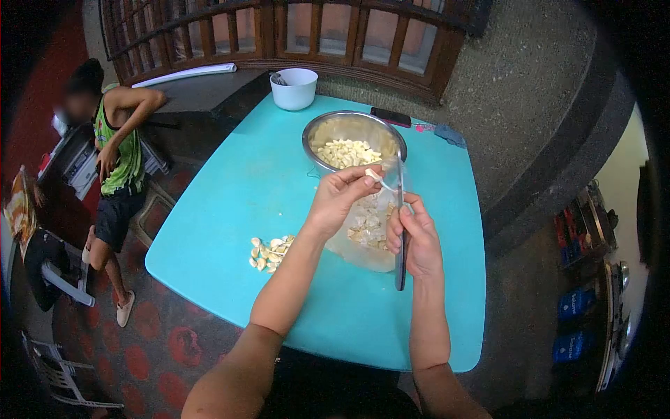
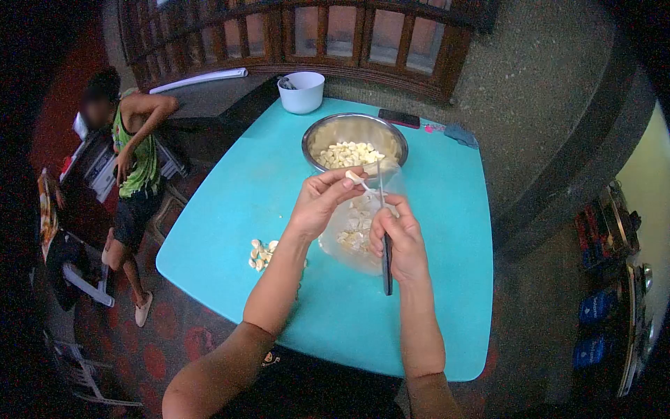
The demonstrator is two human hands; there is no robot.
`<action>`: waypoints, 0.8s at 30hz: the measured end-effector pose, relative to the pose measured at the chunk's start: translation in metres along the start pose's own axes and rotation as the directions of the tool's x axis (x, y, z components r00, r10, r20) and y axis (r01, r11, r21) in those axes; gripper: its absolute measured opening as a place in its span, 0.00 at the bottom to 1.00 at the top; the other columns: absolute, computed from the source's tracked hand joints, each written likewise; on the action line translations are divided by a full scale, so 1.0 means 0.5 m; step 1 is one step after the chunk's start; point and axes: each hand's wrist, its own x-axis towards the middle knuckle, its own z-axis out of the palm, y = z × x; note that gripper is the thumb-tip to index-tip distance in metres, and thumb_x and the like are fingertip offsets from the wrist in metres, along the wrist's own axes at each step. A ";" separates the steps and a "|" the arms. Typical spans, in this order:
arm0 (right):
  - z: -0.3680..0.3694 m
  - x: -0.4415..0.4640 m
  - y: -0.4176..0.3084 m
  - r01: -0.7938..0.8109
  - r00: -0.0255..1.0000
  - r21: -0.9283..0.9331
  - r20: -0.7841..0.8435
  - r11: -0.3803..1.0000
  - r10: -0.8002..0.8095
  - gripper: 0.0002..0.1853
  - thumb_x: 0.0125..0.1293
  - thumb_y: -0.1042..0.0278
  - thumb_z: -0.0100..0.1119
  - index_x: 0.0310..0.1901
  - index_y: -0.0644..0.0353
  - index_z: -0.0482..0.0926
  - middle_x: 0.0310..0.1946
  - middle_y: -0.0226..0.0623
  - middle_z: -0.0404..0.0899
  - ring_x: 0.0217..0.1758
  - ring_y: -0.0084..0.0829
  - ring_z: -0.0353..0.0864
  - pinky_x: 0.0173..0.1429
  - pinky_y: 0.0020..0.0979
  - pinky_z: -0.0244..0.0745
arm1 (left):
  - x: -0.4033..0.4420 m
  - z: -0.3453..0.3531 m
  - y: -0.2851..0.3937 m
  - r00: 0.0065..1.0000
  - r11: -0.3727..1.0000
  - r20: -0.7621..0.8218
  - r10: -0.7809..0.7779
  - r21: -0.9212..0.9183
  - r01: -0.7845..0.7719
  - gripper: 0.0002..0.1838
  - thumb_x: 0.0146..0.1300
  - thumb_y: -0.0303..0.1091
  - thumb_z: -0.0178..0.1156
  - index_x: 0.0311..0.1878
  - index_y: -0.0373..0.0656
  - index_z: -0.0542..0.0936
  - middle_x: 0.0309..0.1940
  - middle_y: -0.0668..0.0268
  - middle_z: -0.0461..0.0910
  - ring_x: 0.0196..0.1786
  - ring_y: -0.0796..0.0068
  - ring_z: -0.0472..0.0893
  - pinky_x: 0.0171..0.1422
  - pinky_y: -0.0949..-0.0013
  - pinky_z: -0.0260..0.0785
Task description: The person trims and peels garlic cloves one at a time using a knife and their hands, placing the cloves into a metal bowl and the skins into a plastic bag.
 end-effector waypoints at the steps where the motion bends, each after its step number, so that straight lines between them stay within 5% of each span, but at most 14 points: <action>1: -0.004 0.001 0.001 -0.033 0.999 -0.042 -0.018 0.999 0.033 0.18 0.71 0.64 0.47 0.59 0.52 0.61 0.20 0.25 0.62 0.17 0.17 0.62 0.20 0.20 0.59 | 0.000 -0.001 0.005 1.000 0.999 0.001 0.006 0.049 -0.007 0.16 0.62 0.29 0.60 0.52 0.33 0.77 0.46 0.59 0.81 0.44 0.75 0.79 0.54 0.70 0.72; 8: 0.029 -0.014 -0.010 -0.002 1.000 -0.269 -0.020 0.963 -0.003 0.26 0.71 0.64 0.45 0.68 0.50 0.55 0.18 0.22 0.60 0.17 0.13 0.57 0.20 0.17 0.55 | -0.009 0.003 0.011 0.995 0.939 0.066 0.077 0.330 -0.095 0.16 0.58 0.27 0.63 0.50 0.34 0.79 0.46 0.61 0.80 0.47 0.76 0.78 0.54 0.72 0.71; 24: 0.019 -0.008 -0.005 -0.002 1.000 -0.252 -0.002 0.968 0.002 0.21 0.71 0.65 0.44 0.65 0.54 0.61 0.19 0.22 0.59 0.17 0.12 0.55 0.21 0.17 0.54 | -0.011 0.010 0.012 0.993 0.949 0.089 0.079 0.299 -0.102 0.14 0.57 0.24 0.63 0.47 0.34 0.81 0.43 0.63 0.80 0.46 0.78 0.77 0.52 0.74 0.71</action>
